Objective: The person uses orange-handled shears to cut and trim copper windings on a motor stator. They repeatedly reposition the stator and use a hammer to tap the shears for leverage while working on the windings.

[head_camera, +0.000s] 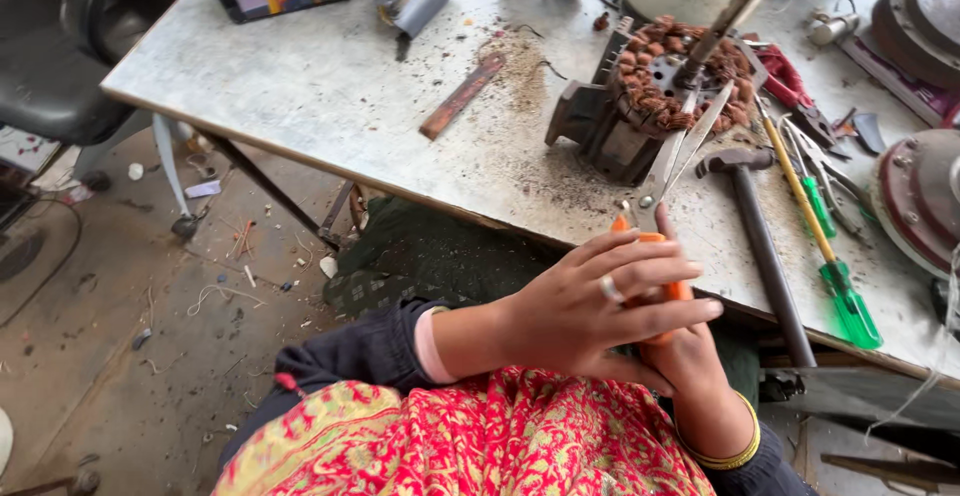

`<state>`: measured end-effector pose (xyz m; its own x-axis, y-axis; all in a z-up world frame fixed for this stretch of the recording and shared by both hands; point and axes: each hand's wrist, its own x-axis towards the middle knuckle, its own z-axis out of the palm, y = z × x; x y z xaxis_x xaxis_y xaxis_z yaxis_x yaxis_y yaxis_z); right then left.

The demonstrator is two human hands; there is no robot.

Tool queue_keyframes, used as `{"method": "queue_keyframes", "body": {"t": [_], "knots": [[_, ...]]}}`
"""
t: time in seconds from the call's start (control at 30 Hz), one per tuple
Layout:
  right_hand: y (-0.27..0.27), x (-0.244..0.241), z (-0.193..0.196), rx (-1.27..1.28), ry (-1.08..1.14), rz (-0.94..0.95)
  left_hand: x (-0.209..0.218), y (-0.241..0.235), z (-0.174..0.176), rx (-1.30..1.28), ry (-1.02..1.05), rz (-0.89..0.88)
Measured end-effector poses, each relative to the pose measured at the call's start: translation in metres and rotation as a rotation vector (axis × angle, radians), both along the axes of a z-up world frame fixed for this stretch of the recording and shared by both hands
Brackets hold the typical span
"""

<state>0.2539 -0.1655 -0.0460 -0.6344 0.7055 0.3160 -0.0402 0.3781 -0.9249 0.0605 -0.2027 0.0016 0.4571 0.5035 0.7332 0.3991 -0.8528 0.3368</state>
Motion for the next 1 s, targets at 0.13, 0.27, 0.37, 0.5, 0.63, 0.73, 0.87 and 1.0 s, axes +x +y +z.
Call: {"method": "queue_keyframes", "body": {"t": [0.13,0.27,0.37,0.5,0.63,0.73,0.87,1.0], "knots": [[0.004,-0.009,0.023,-0.337,0.077,0.084,-0.02,-0.007,-0.012,0.123,0.025,0.161],[0.024,0.014,0.066,-0.169,-0.422,-0.144,-0.049,0.005,-0.028,0.205,-0.008,0.281],[0.052,0.033,0.089,0.318,-0.097,-0.261,-0.063,0.01,-0.036,0.186,-0.112,0.312],[0.123,0.034,0.105,0.288,0.066,-0.476,-0.075,0.022,-0.041,0.235,-0.235,0.273],[0.193,0.003,0.107,0.528,0.101,-0.234,-0.087,0.034,-0.041,0.238,-0.385,0.336],[0.217,-0.018,0.1,0.306,0.189,-0.076,-0.098,0.035,-0.04,0.173,-0.415,0.413],[0.22,-0.035,0.09,0.284,0.186,-0.133,-0.103,0.039,-0.036,0.046,-0.432,0.375],[0.216,-0.04,0.082,0.293,0.233,-0.213,-0.101,0.041,-0.035,-0.008,-0.383,0.417]]}}
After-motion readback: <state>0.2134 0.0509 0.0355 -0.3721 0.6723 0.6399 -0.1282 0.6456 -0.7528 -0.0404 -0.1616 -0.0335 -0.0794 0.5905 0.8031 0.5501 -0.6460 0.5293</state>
